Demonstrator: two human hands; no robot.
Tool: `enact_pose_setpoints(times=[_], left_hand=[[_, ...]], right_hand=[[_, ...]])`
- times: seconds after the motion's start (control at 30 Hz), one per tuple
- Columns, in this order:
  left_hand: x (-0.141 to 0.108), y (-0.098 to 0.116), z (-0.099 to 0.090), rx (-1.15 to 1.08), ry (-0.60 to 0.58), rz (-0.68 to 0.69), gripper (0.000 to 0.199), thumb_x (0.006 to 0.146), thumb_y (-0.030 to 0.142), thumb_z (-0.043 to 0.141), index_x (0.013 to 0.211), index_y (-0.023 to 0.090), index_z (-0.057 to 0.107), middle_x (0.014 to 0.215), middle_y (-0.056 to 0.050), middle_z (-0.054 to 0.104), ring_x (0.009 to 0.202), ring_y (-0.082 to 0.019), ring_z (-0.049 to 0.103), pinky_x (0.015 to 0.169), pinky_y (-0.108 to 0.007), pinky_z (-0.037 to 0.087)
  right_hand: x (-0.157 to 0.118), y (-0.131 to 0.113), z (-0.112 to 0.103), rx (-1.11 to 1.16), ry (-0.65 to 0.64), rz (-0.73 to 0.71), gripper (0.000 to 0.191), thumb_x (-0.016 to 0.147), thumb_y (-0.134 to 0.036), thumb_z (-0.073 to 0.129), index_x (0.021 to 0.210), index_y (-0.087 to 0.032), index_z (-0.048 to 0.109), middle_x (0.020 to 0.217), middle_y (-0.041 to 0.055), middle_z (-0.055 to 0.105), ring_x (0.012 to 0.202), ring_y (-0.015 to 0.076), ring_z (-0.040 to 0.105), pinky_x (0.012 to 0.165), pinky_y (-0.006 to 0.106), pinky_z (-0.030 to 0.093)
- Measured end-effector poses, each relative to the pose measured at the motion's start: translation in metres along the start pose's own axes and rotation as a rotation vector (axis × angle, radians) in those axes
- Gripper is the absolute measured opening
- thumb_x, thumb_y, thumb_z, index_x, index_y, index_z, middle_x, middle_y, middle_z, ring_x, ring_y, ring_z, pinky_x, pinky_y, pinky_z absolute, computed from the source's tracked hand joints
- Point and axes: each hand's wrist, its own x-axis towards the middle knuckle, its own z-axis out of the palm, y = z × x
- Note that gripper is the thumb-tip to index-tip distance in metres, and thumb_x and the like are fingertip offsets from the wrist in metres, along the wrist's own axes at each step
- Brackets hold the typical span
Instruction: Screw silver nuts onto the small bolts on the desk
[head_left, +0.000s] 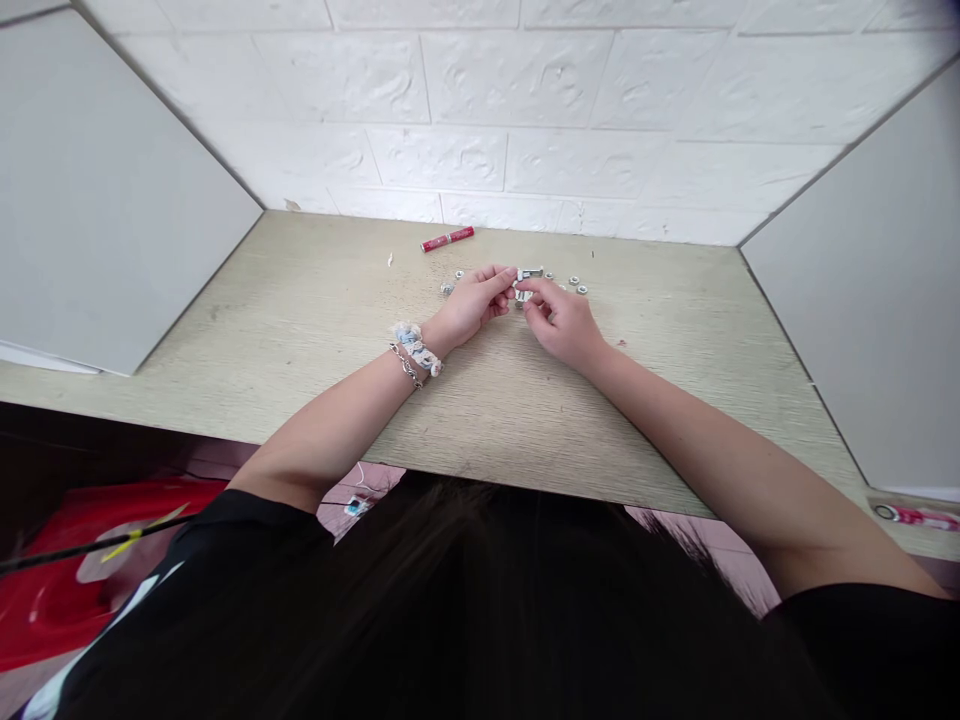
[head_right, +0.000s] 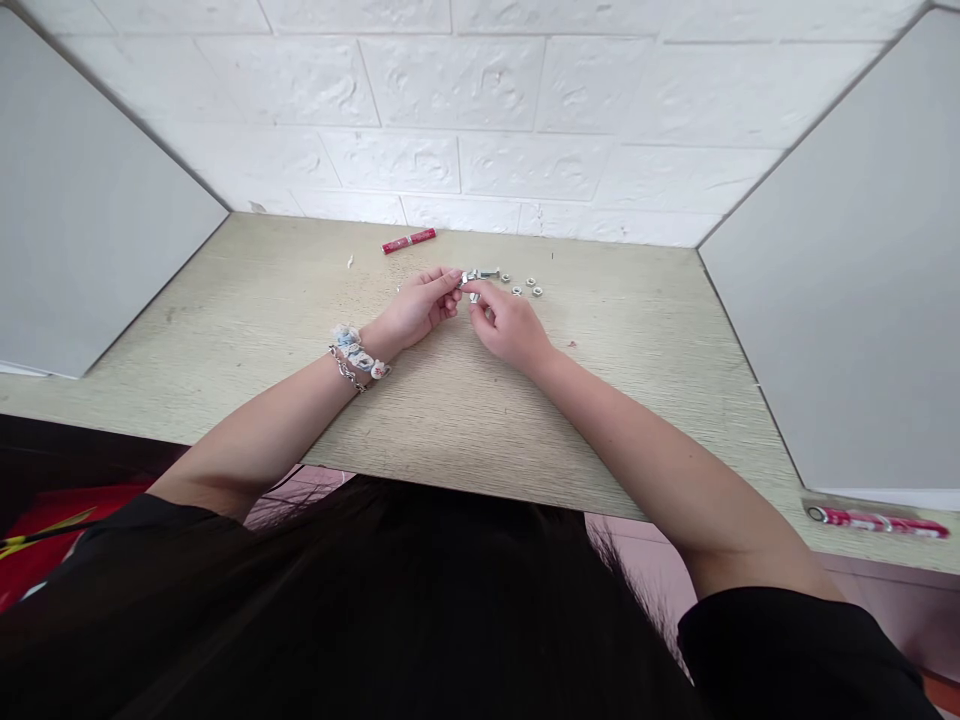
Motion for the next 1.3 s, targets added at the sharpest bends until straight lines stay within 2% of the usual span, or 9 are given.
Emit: enact_pose_setpoints(times=[0.27,0.43,0.63,0.9,1.1,1.3], left_hand=[[0.0013,-0.0013,-0.0015,0.005,-0.007,0.013,0.025,0.095,0.024,0.064,0.073,0.013,0.058,0.061,0.005,0.055,0.050,-0.001,0.048,0.054,-0.014,0.040],[0.0005,-0.0012,0.0000,0.064,-0.009,0.016,0.024,0.095,0.024,0.063,0.075,0.013,0.059,0.060,0.005,0.055,0.050,-0.001,0.047,0.053,-0.014,0.038],[-0.0033,-0.0010,0.0056,0.133,-0.078,0.039,0.022,0.091,0.022,0.069,0.073,0.012,0.060,0.061,0.005,0.056,0.051,-0.002,0.047,0.054,-0.015,0.038],[-0.0009,-0.0027,0.0028,0.133,-0.052,0.047,0.025,0.097,0.020,0.060,0.073,0.012,0.058,0.061,0.005,0.055,0.051,-0.001,0.047,0.054,-0.015,0.037],[0.0013,-0.0049,0.0011,0.140,-0.039,0.052,0.024,0.094,0.024,0.064,0.075,0.012,0.058,0.062,0.005,0.054,0.051,-0.001,0.047,0.054,-0.014,0.038],[0.0015,-0.0043,0.0005,0.140,-0.030,0.075,0.022,0.096,0.021,0.062,0.076,0.012,0.058,0.062,0.005,0.054,0.050,-0.001,0.047,0.053,-0.014,0.037]], right_hand=[[-0.0001,-0.0005,-0.0007,-0.008,-0.032,-0.012,0.033,0.091,-0.026,0.048,0.121,-0.022,0.060,0.083,0.0012,0.068,0.058,0.0134,0.054,0.064,0.030,0.048],[0.0005,0.0001,-0.0003,0.006,-0.033,0.036,0.040,0.088,-0.023,0.050,0.127,-0.021,0.056,0.087,0.0018,0.069,0.055,0.0125,0.053,0.063,0.030,0.048],[0.0016,0.0018,0.0005,0.028,0.005,0.045,0.035,0.090,-0.024,0.049,0.124,-0.023,0.058,0.090,0.0015,0.069,0.056,0.0114,0.053,0.065,0.029,0.049],[0.0016,0.0029,0.0010,0.033,0.007,0.056,0.035,0.090,-0.025,0.051,0.123,-0.021,0.060,0.082,-0.0005,0.067,0.052,0.0103,0.050,0.061,0.028,0.048],[0.0023,0.0034,0.0010,0.049,-0.001,0.060,0.039,0.090,-0.026,0.050,0.127,-0.020,0.061,0.076,-0.0007,0.067,0.053,0.0127,0.054,0.062,0.030,0.049],[0.0025,0.0022,-0.0001,0.050,-0.004,0.072,0.038,0.091,-0.029,0.050,0.126,-0.020,0.061,0.067,-0.0024,0.063,0.053,0.0129,0.053,0.061,0.030,0.048]])
